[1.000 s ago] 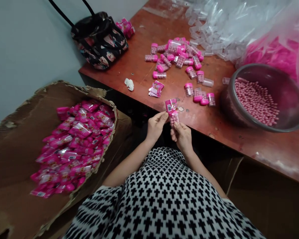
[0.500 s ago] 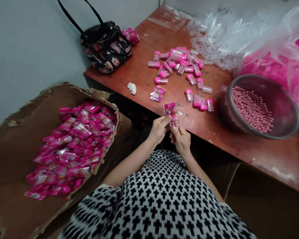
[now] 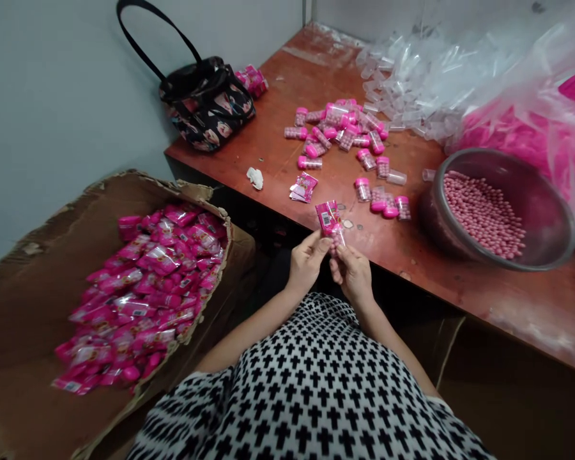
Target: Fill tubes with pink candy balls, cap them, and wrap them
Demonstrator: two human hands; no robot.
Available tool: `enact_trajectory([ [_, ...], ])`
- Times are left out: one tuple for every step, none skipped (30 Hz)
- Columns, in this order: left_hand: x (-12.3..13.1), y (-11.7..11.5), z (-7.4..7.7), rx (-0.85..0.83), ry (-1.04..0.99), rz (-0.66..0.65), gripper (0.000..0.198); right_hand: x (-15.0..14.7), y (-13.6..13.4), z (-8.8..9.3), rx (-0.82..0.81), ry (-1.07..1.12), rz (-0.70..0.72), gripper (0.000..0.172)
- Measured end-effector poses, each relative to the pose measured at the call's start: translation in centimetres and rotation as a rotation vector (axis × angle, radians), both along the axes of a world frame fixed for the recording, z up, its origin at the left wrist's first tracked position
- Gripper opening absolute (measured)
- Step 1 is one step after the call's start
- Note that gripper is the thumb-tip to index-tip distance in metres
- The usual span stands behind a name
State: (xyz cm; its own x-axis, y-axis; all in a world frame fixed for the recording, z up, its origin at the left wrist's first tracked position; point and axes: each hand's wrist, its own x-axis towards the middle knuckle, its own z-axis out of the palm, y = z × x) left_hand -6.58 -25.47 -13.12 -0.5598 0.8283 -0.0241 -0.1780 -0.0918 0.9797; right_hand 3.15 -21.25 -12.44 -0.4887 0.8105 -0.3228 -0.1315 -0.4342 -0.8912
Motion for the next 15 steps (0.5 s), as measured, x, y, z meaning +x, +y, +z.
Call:
enact_trajectory([
  [-0.5,-0.1,0.2,0.023,0.139,0.042,0.038,0.1,0.0,0.1,0.030,-0.038,0.000,0.029],
  [-1.0,-0.1,0.4,0.042,0.318,0.095,0.037,0.1,-0.1,0.2,0.070,-0.081,-0.002,0.030],
  [-1.5,-0.2,0.6,0.056,0.524,0.145,0.035,0.2,-0.1,0.4,0.117,-0.128,-0.004,0.031],
  [-2.0,-0.1,0.7,0.065,0.731,0.176,0.031,0.2,-0.2,0.6,0.165,-0.177,-0.006,0.032],
  [-2.5,-0.1,0.8,0.074,0.925,0.175,0.027,0.1,-0.3,0.7,0.210,-0.223,-0.008,0.033],
  [-2.9,0.1,0.9,0.086,1.092,0.151,0.023,0.1,-0.3,0.8,0.249,-0.264,-0.007,0.033],
  [-3.2,0.2,0.9,0.100,1.223,0.115,0.020,0.0,-0.3,0.9,0.277,-0.298,-0.006,0.034],
  [-3.5,0.4,1.0,0.110,1.320,0.082,0.019,0.0,-0.3,1.0,0.297,-0.322,-0.004,0.035],
  [-3.6,0.6,1.1,0.116,1.394,0.060,0.019,0.0,-0.3,0.9,0.312,-0.339,-0.003,0.035],
  [-3.7,0.7,1.1,0.121,1.454,0.052,0.018,0.0,-0.3,0.9,0.325,-0.351,-0.002,0.035],
  [-3.7,0.9,1.1,0.125,1.506,0.055,0.018,0.0,-0.3,0.8,0.339,-0.360,0.000,0.035],
  [-3.7,1.1,1.1,0.133,1.554,0.059,0.018,0.1,-0.3,0.7,0.354,-0.367,0.002,0.035],
  [-3.8,1.3,1.1,0.145,1.600,0.060,0.018,0.1,-0.3,0.5,0.369,-0.372,0.001,0.035],
  [-3.8,1.5,1.1,0.159,1.643,0.058,0.018,0.2,-0.3,0.4,0.383,-0.376,0.000,0.035],
  [-3.8,1.6,1.1,0.175,1.679,0.056,0.018,0.3,-0.3,0.3,0.394,-0.379,-0.003,0.035],
])
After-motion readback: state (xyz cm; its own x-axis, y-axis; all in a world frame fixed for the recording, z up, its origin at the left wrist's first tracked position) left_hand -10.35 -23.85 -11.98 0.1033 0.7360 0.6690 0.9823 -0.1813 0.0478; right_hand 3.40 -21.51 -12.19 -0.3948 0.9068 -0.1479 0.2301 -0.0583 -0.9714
